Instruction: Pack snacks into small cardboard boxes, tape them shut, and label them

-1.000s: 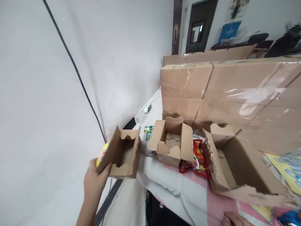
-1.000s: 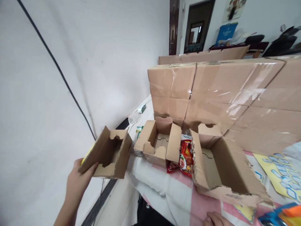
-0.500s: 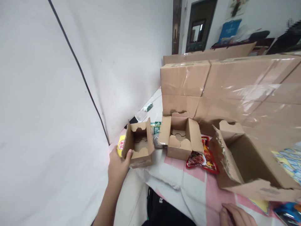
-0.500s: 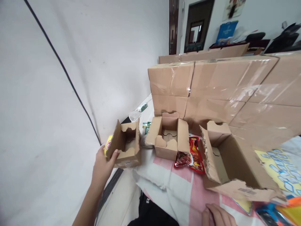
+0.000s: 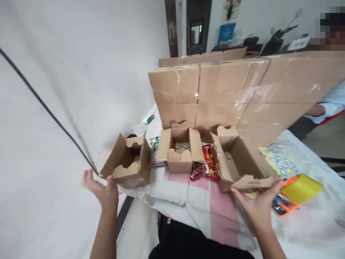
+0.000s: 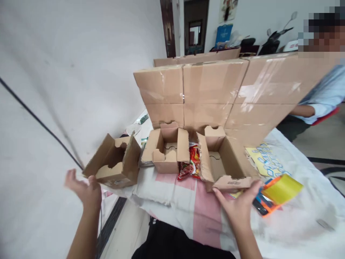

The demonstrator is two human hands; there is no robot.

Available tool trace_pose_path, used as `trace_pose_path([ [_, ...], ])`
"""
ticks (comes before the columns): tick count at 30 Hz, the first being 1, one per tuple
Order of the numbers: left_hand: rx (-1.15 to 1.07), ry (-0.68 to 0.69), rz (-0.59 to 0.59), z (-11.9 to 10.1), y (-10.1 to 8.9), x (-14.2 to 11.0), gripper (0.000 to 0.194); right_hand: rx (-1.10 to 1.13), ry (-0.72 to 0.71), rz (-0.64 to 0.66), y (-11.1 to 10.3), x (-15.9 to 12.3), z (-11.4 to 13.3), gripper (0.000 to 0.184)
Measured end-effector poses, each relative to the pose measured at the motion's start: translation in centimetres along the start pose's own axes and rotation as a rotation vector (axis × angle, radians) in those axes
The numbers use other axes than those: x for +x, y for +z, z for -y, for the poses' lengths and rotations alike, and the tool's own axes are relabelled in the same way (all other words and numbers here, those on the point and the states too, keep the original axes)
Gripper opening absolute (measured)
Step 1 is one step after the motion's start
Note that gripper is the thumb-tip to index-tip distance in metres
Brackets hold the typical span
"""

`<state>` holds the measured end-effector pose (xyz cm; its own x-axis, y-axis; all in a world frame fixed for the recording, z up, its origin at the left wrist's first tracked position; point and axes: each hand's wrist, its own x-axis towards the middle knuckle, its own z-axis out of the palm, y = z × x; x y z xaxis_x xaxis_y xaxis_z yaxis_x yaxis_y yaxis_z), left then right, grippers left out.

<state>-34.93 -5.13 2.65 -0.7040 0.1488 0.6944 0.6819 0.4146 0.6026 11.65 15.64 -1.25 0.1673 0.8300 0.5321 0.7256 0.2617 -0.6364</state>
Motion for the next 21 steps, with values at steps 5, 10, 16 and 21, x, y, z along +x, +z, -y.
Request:
trace_pose_path([
  [5, -0.024, 0.194, -0.078, -6.3, 0.0, -8.9, 0.041, 0.037, 0.021, 0.005, 2.0, -2.7, 2.9, 0.15],
  [10, -0.441, 0.376, 0.825, -13.9, 4.7, -17.2, 0.013, 0.03, -0.006, -0.084, 5.0, -3.4, 5.3, 0.126],
  [16, -0.477, 0.41, 1.145, -18.8, 9.7, -18.5, 0.037, 0.049, -0.131, -0.126, 6.4, -2.5, 7.2, 0.098],
  [21, -0.506, 0.419, 1.308, -24.6, 11.3, -20.8, 0.049, 0.096, -0.174, -0.152, 5.7, -3.0, 10.3, 0.092],
])
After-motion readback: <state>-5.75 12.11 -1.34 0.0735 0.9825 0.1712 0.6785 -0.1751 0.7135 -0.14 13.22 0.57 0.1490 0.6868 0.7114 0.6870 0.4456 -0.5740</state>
